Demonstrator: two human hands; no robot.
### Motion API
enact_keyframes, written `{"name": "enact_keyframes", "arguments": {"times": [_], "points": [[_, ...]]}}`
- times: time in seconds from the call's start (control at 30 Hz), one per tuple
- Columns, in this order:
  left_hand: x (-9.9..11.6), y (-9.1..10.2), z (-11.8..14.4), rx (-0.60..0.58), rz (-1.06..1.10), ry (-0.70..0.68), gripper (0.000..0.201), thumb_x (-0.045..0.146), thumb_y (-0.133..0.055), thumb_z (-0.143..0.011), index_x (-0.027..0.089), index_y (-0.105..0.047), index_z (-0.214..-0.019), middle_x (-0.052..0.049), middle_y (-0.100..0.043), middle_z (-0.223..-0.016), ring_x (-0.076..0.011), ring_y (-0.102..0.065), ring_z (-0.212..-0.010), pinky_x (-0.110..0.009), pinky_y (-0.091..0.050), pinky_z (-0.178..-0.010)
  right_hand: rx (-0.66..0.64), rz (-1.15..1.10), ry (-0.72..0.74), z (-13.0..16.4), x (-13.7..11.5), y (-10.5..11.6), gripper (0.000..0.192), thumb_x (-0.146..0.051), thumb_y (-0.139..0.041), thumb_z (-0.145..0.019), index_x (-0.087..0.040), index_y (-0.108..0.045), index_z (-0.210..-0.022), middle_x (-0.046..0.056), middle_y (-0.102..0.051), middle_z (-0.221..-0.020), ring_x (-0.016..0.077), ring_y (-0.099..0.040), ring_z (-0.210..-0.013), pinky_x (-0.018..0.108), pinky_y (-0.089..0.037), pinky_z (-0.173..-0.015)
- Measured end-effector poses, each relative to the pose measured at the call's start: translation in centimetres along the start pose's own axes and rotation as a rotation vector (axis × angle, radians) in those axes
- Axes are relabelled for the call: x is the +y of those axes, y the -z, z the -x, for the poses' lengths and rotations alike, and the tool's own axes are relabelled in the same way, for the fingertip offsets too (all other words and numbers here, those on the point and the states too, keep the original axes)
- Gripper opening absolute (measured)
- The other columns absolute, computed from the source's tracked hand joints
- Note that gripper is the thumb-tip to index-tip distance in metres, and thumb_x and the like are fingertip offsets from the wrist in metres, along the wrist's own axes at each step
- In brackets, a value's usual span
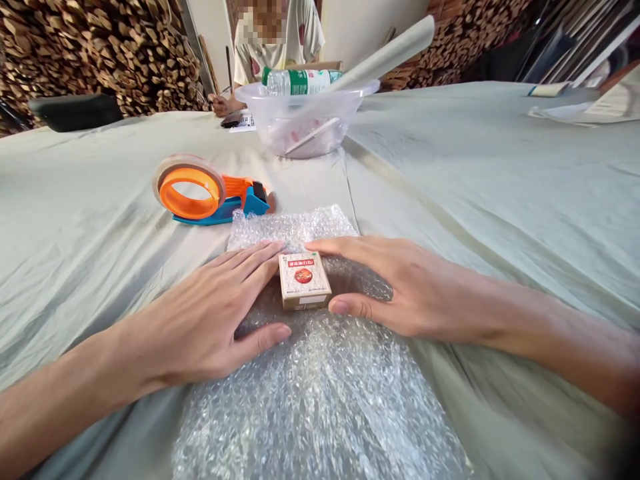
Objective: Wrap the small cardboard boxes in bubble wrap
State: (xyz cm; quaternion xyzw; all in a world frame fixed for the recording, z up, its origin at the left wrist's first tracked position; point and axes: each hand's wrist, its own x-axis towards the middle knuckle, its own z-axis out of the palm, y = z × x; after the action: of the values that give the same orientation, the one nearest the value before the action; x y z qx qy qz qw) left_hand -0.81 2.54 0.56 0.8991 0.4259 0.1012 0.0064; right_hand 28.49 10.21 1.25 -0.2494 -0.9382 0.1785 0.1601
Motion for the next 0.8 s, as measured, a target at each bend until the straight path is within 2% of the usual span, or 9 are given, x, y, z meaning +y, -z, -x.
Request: {"name": "enact_keyframes", "arguments": {"times": [0.1,0.23,0.33,0.43,0.5,0.6,0.67,0.73,0.8], "points": [[0.3,-0.5,0.2,-0.024,0.027,0.037,0.087,0.075,-0.046,-0.109,0.012,-0.04,-0.169,-0.022,-0.04,-0.18,-0.0353,-0.04,-0.169,-0.062,-0.04,-0.137,0.054,0.025,-0.017,0.0,-0.3,-0.5,0.064,-0.055,-0.064,-0.108,-0.015,-0.06,-0.158,0.017,-0.074,-0.147,0.0343,-0.075,-0.129,0.055,-0.058,-0.112],[0.6,-1.1,0.1,-0.04,0.042,0.095,0.095,0.074,-0.045,-0.109,0.009,-0.025,-0.175,-0.023,-0.03,-0.184,-0.0372,-0.031,-0.173,-0.064,-0.03,-0.142,0.2,0.026,0.048,-0.3,-0.3,-1.2,0.05,-0.052,-0.064,-0.107,-0.017,-0.067,-0.143,0.014,-0.08,-0.129,0.0302,-0.078,-0.115,0.046,-0.061,-0.1],[0.5,-1.2,-0.1,-0.027,0.068,0.095,0.102,0.074,-0.05,-0.108,0.014,-0.008,-0.178,-0.022,-0.027,-0.185,-0.0383,-0.03,-0.173,-0.064,-0.029,-0.143,0.258,0.017,0.064,-0.6,-0.4,-1.3,0.047,-0.052,-0.065,-0.107,-0.016,-0.067,-0.139,0.014,-0.079,-0.128,0.0303,-0.075,-0.116,0.048,-0.057,-0.106],[0.2,-1.0,-0.4,-0.01,0.111,0.096,0.118,0.078,-0.055,-0.104,0.02,0.015,-0.178,-0.022,-0.025,-0.186,-0.0414,-0.034,-0.171,-0.066,-0.032,-0.141,0.276,-0.027,0.059,-0.8,-0.6,-1.3,0.044,-0.051,-0.066,-0.108,-0.016,-0.068,-0.135,0.013,-0.079,-0.125,0.0297,-0.074,-0.116,0.047,-0.057,-0.104],[0.1,-0.9,-0.5,-0.006,0.143,0.11,0.123,0.079,-0.059,-0.102,0.023,0.02,-0.178,-0.023,-0.025,-0.186,-0.043,-0.034,-0.171,-0.069,-0.033,-0.139,0.292,-0.069,0.062,-1.0,-0.8,-1.4,0.043,-0.048,-0.069,-0.107,-0.015,-0.067,-0.135,0.013,-0.079,-0.127,0.0289,-0.074,-0.117,0.046,-0.057,-0.103],[0.1,-0.7,-0.4,-0.029,0.228,0.19,0.128,0.084,-0.063,-0.096,0.023,0.013,-0.179,-0.022,-0.031,-0.185,-0.046,-0.03,-0.172,-0.074,-0.033,-0.137,0.278,-0.119,0.023,-1.2,-0.7,-1.7,0.042,-0.043,-0.073,-0.104,-0.016,-0.068,-0.136,0.012,-0.079,-0.13,0.0283,-0.075,-0.117,0.046,-0.057,-0.105],[0.1,-0.5,-0.2,-0.054,0.352,0.275,0.124,0.087,-0.059,-0.095,0.026,0.007,-0.181,-0.018,-0.033,-0.185,-0.0461,-0.027,-0.173,-0.076,-0.032,-0.137,0.253,-0.149,-0.025,-1.1,-0.5,-1.7,0.042,-0.043,-0.074,-0.103,-0.018,-0.069,-0.136,0.011,-0.08,-0.129,0.0287,-0.076,-0.117,0.047,-0.056,-0.106],[0.1,-0.2,-0.1,-0.003,0.547,0.349,0.101,0.081,-0.049,-0.104,0.032,-0.004,-0.181,-0.009,-0.036,-0.185,-0.0401,-0.029,-0.174,-0.07,-0.033,-0.139,0.251,-0.177,-0.072,-1.0,-0.1,-1.5,0.053,-0.051,-0.074,-0.104,-0.022,-0.065,-0.147,0.01,-0.079,-0.134,0.0309,-0.074,-0.125,0.051,-0.054,-0.112],[-0.1,0.1,-0.2,0.184,0.74,0.386,0.07,0.066,-0.037,-0.115,0.035,-0.027,-0.176,-0.003,-0.046,-0.18,-0.0315,-0.04,-0.17,-0.06,-0.035,-0.141,0.253,-0.211,-0.087,-0.8,0.1,-1.1,0.066,-0.06,-0.068,-0.106,-0.024,-0.055,-0.16,0.011,-0.075,-0.146,0.0328,-0.069,-0.137,0.054,-0.051,-0.118]]}}
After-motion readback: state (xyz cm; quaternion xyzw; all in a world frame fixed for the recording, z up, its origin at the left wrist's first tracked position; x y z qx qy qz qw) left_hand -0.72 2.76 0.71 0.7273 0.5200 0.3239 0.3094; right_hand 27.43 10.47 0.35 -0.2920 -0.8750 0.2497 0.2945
